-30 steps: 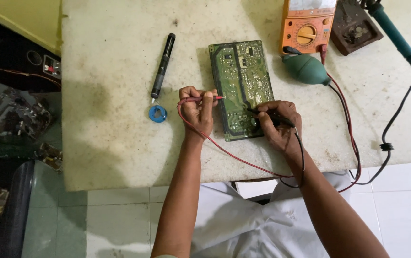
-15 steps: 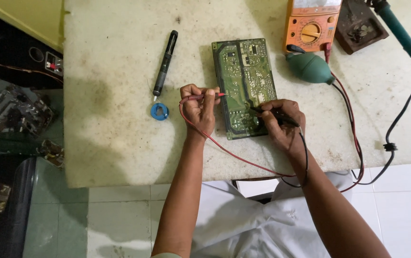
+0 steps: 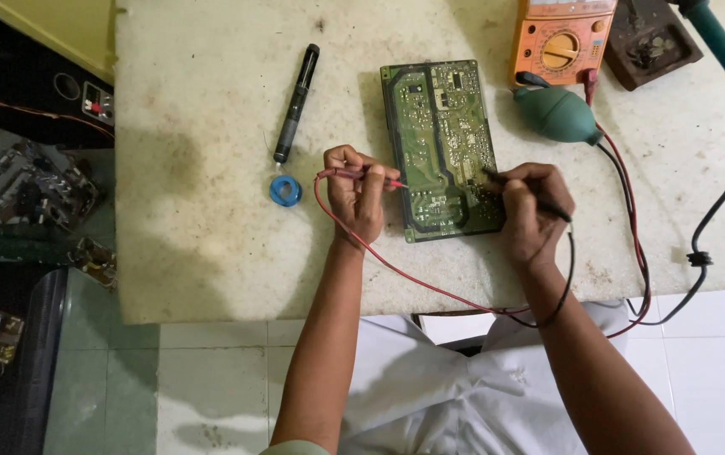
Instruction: The person uses a multimeter to test various points on a green circuit board. They hold the red and black probes against different components and traces on the board. The person flips the board over to inspect the other side and continues testing with the multimeter probes.
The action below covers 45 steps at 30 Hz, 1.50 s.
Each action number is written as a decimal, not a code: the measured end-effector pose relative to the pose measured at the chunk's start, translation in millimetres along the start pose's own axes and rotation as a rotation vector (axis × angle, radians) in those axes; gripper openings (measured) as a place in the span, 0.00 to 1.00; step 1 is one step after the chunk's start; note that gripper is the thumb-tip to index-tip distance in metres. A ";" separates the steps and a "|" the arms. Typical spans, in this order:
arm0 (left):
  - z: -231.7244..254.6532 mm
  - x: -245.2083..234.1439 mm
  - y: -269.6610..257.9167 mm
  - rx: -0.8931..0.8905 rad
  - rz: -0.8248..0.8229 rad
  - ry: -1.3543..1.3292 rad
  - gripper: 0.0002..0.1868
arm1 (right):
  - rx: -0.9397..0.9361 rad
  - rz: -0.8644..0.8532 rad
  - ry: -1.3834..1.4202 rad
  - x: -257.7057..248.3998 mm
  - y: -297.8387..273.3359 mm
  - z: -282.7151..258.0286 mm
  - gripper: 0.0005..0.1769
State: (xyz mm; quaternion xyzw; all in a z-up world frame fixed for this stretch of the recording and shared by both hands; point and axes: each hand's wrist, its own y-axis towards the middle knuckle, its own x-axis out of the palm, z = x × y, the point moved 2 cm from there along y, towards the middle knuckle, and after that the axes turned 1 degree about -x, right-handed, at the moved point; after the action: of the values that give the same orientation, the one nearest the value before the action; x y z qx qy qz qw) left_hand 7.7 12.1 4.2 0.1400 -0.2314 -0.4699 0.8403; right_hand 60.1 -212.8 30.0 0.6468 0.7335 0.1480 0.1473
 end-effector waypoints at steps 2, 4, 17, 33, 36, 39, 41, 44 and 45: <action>-7.0 -2.7 -1.1 0.008 -0.007 -0.004 0.12 | -0.010 0.055 0.018 -4.0 1.6 7.1 0.10; -10.1 -4.5 -1.7 0.017 -0.016 -0.008 0.11 | -0.023 0.112 0.037 -6.6 2.1 11.1 0.10; -10.8 -5.8 -1.4 0.015 -0.035 0.009 0.11 | -0.031 0.114 0.034 -6.5 -0.1 13.6 0.10; 15.3 16.6 69.8 0.037 0.069 0.153 0.12 | 0.110 0.059 -0.084 4.7 0.0 4.6 0.13; 7.5 25.4 105.1 0.077 0.087 0.216 0.13 | 0.148 0.065 -0.184 5.6 -0.4 -1.3 0.12; -16.1 23.7 98.5 -0.011 0.185 0.418 0.15 | 0.160 0.002 -0.295 12.5 3.5 -7.6 0.12; -32.5 30.8 100.7 -0.045 0.217 0.384 0.14 | 0.163 0.002 -0.278 24.2 19.9 -9.9 0.12; -51.6 29.9 117.7 -0.047 0.284 0.313 0.14 | 0.136 0.003 -0.197 44.7 46.9 4.6 0.12; -56.7 28.7 128.6 -0.023 0.310 0.269 0.14 | 0.112 0.011 -0.142 52.4 58.7 11.7 0.12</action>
State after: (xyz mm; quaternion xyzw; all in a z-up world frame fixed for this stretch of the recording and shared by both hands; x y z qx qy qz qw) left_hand 143.4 55.3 21.5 0.1546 -0.1307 -0.3146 0.9274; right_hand 111.8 -153.4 41.9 0.6670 0.7247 0.0614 0.1616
